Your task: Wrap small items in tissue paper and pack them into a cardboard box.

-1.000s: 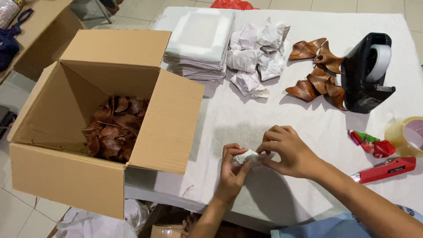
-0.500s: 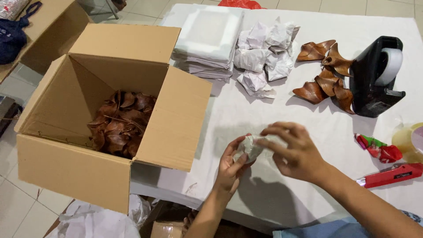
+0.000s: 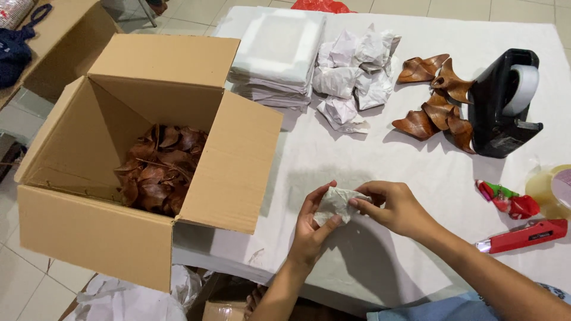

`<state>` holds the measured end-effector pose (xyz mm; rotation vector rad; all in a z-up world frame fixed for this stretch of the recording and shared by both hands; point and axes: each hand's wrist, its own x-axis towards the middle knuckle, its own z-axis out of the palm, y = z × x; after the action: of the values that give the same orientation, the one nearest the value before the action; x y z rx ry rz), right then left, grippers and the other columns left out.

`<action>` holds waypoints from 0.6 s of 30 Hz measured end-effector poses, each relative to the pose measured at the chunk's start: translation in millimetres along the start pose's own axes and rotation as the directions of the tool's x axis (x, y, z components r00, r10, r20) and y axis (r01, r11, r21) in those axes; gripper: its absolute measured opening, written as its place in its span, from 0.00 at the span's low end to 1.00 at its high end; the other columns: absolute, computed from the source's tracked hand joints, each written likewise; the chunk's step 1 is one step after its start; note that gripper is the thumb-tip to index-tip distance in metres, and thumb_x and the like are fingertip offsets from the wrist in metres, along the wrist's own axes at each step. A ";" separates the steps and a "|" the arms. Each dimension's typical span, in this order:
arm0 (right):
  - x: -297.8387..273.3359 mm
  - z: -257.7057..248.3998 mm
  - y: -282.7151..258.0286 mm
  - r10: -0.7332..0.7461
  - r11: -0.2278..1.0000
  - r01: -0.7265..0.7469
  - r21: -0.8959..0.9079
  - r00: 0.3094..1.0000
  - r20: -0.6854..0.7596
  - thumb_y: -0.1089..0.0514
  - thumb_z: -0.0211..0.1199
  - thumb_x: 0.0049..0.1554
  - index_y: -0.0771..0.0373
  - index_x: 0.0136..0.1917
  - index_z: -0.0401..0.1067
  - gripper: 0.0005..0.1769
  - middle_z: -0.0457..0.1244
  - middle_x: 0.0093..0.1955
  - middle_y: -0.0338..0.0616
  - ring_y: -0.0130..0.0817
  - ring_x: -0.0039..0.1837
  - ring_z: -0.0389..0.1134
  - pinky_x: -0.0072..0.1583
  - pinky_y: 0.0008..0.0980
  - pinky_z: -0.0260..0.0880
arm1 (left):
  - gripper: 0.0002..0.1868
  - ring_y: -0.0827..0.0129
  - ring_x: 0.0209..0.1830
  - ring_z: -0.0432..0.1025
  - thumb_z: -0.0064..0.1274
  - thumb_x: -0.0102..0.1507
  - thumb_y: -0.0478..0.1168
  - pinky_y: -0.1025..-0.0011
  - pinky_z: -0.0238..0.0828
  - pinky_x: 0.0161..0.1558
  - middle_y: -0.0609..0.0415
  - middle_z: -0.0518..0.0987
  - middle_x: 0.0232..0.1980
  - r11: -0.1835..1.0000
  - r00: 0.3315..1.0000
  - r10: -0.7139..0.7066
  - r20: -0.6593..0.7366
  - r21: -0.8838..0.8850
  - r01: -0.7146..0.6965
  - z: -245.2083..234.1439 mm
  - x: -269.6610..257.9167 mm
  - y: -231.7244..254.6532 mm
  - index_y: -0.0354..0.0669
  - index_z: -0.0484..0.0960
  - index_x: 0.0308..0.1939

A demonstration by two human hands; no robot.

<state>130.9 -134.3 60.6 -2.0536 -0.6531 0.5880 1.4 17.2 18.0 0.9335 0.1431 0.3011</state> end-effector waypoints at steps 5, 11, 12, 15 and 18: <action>-4.5 -3.7 -14.0 0.076 0.996 -0.077 -0.034 0.997 -0.026 0.52 0.70 0.56 0.60 0.40 0.84 0.11 0.70 0.28 0.37 0.22 0.31 0.66 0.37 0.25 0.62 | 0.30 0.65 0.65 0.70 0.60 0.62 0.36 0.71 0.71 0.60 0.48 0.70 0.74 0.997 1.000 -0.025 0.005 0.078 0.024 6.0 -3.4 11.6 0.46 0.69 0.67; 1.0 -15.5 -18.1 0.278 0.946 -0.289 0.145 0.956 0.095 0.42 0.49 0.61 0.57 0.63 0.81 0.29 0.75 0.55 0.42 0.34 0.48 0.77 0.48 0.29 0.65 | 0.31 0.66 0.66 0.70 0.60 0.62 0.38 0.70 0.71 0.60 0.51 0.69 0.76 0.989 0.999 -0.036 -0.018 0.139 0.038 6.3 -3.4 9.8 0.48 0.68 0.68; 3.3 -15.6 -10.8 0.223 0.971 -0.230 0.069 0.970 0.093 0.45 0.57 0.59 0.56 0.59 0.82 0.23 0.76 0.49 0.39 0.28 0.44 0.74 0.47 0.26 0.67 | 0.31 0.65 0.67 0.70 0.60 0.62 0.37 0.70 0.70 0.61 0.49 0.68 0.77 0.993 1.000 -0.017 0.001 0.121 0.017 5.0 -3.1 6.5 0.46 0.68 0.68; 5.9 -15.6 0.8 0.154 0.988 -0.155 -0.004 0.981 0.120 0.48 0.65 0.57 0.57 0.51 0.84 0.15 0.74 0.38 0.36 0.23 0.39 0.68 0.44 0.25 0.67 | 0.30 0.65 0.68 0.69 0.58 0.62 0.35 0.71 0.69 0.61 0.49 0.68 0.77 0.991 0.999 -0.032 0.018 0.133 0.029 11.0 -4.7 16.1 0.46 0.69 0.68; 7.2 -16.9 3.9 0.190 0.979 -0.200 0.047 0.969 0.159 0.51 0.67 0.57 0.61 0.48 0.85 0.13 0.74 0.38 0.38 0.25 0.40 0.69 0.45 0.25 0.69 | 0.30 0.63 0.74 0.64 0.55 0.63 0.40 0.63 0.67 0.66 0.51 0.67 0.78 0.991 0.998 -0.057 0.015 0.123 0.055 10.0 -3.2 16.2 0.47 0.68 0.70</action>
<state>147.7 -141.6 64.6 -2.0410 -0.5162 0.8781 -2.3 17.5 37.0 1.0519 0.1719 0.2335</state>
